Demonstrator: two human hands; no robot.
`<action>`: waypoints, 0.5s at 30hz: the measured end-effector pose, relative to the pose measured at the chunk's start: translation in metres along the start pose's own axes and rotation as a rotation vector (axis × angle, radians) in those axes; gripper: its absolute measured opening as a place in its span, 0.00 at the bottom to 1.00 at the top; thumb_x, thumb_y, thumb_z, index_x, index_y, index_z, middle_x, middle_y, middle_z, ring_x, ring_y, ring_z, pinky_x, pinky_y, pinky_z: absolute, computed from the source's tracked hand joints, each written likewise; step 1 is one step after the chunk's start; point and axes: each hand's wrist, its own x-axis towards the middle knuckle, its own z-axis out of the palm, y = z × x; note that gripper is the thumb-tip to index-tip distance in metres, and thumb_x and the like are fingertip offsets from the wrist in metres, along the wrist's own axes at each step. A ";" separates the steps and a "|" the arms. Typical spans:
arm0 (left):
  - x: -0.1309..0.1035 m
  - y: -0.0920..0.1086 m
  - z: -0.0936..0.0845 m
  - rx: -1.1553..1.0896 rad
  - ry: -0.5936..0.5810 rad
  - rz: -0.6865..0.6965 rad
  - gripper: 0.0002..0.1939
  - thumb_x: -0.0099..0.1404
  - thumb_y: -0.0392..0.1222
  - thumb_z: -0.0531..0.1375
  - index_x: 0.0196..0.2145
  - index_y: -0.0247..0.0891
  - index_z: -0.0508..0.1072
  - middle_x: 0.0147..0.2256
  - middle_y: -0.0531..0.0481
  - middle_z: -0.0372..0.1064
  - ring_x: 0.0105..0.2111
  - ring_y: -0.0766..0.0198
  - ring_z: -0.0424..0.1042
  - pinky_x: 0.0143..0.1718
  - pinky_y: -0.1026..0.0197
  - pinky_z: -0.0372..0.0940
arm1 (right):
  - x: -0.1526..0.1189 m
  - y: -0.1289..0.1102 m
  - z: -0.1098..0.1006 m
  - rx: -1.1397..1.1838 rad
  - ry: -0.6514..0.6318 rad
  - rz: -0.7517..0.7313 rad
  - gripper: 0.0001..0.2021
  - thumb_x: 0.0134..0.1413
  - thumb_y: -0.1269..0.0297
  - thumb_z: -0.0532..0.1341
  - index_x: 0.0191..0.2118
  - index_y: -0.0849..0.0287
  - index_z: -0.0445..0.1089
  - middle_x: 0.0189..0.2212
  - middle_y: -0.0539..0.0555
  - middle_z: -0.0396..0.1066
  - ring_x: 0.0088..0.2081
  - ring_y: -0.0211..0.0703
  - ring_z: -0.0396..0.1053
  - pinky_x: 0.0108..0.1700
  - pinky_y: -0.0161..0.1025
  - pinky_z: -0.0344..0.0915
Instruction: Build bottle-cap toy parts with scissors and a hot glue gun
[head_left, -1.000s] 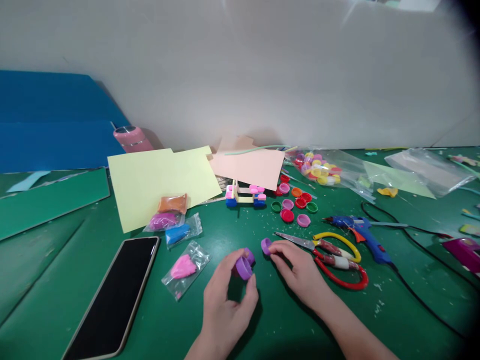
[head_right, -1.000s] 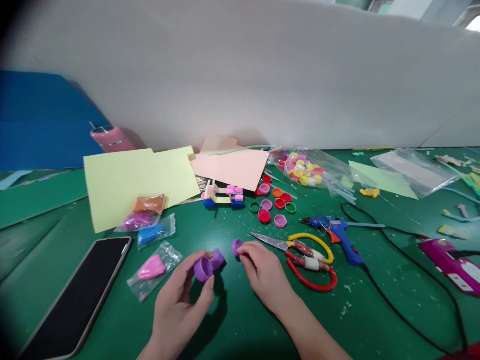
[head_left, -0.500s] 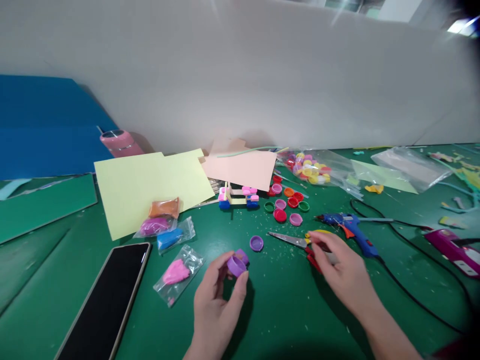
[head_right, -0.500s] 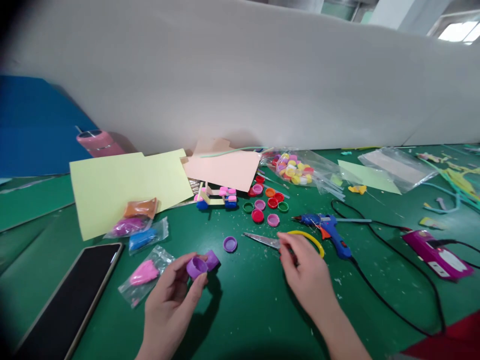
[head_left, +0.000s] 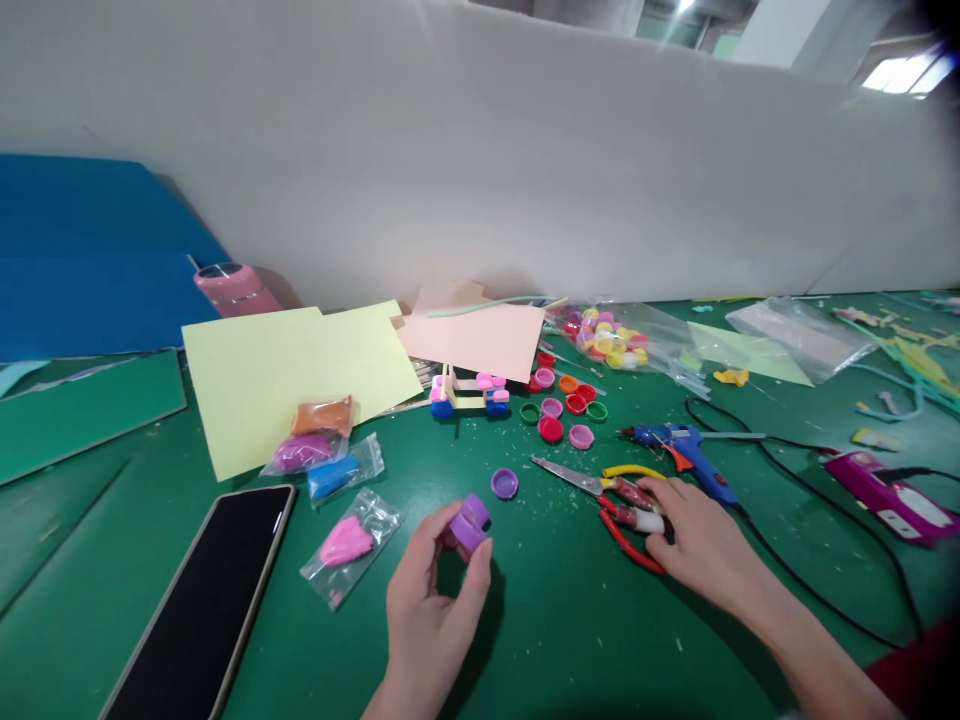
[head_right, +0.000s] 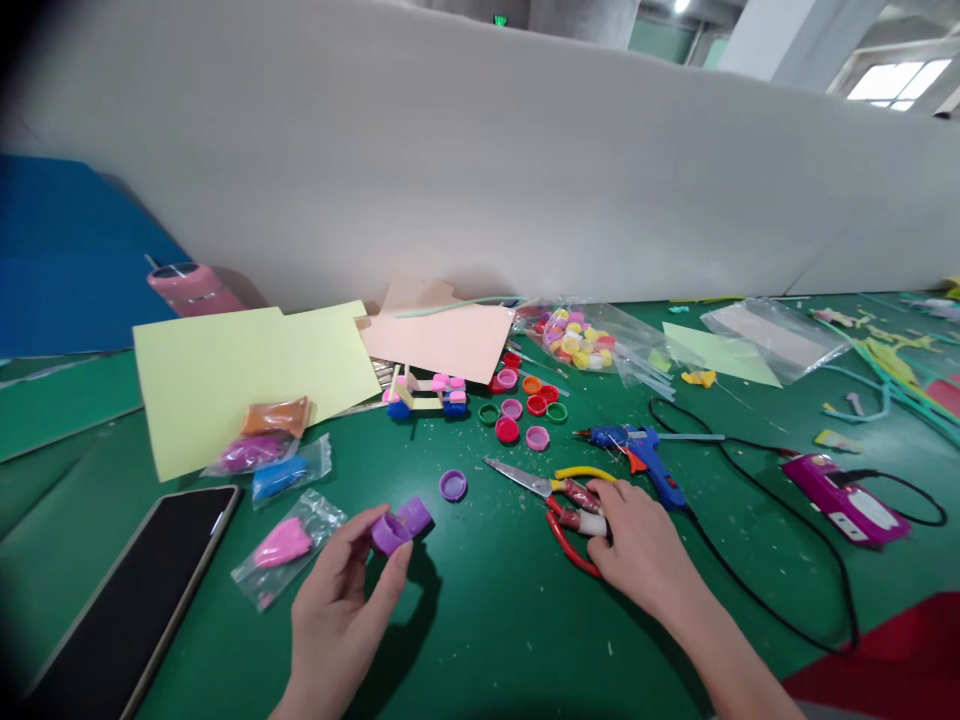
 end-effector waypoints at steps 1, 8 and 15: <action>0.000 -0.001 0.000 0.001 0.003 0.001 0.16 0.54 0.36 0.60 0.42 0.40 0.67 0.34 0.51 0.68 0.31 0.66 0.69 0.33 0.64 0.67 | -0.001 0.000 -0.002 0.010 -0.012 0.005 0.22 0.36 0.70 0.55 0.44 0.60 0.67 0.37 0.59 0.70 0.39 0.54 0.67 0.41 0.47 0.63; 0.003 0.012 -0.003 -0.082 0.059 -0.152 0.15 0.54 0.39 0.61 0.41 0.39 0.68 0.34 0.49 0.69 0.32 0.63 0.70 0.35 0.62 0.67 | -0.030 0.000 -0.023 0.527 -0.206 0.089 0.18 0.44 0.68 0.53 0.45 0.52 0.65 0.39 0.53 0.71 0.35 0.46 0.69 0.35 0.38 0.66; 0.014 0.048 -0.006 -0.253 -0.123 -0.359 0.13 0.55 0.41 0.60 0.39 0.38 0.68 0.30 0.50 0.68 0.28 0.64 0.68 0.28 0.64 0.66 | -0.044 -0.041 -0.023 1.275 -0.521 0.214 0.20 0.42 0.51 0.62 0.42 0.57 0.67 0.34 0.54 0.67 0.30 0.40 0.66 0.32 0.36 0.63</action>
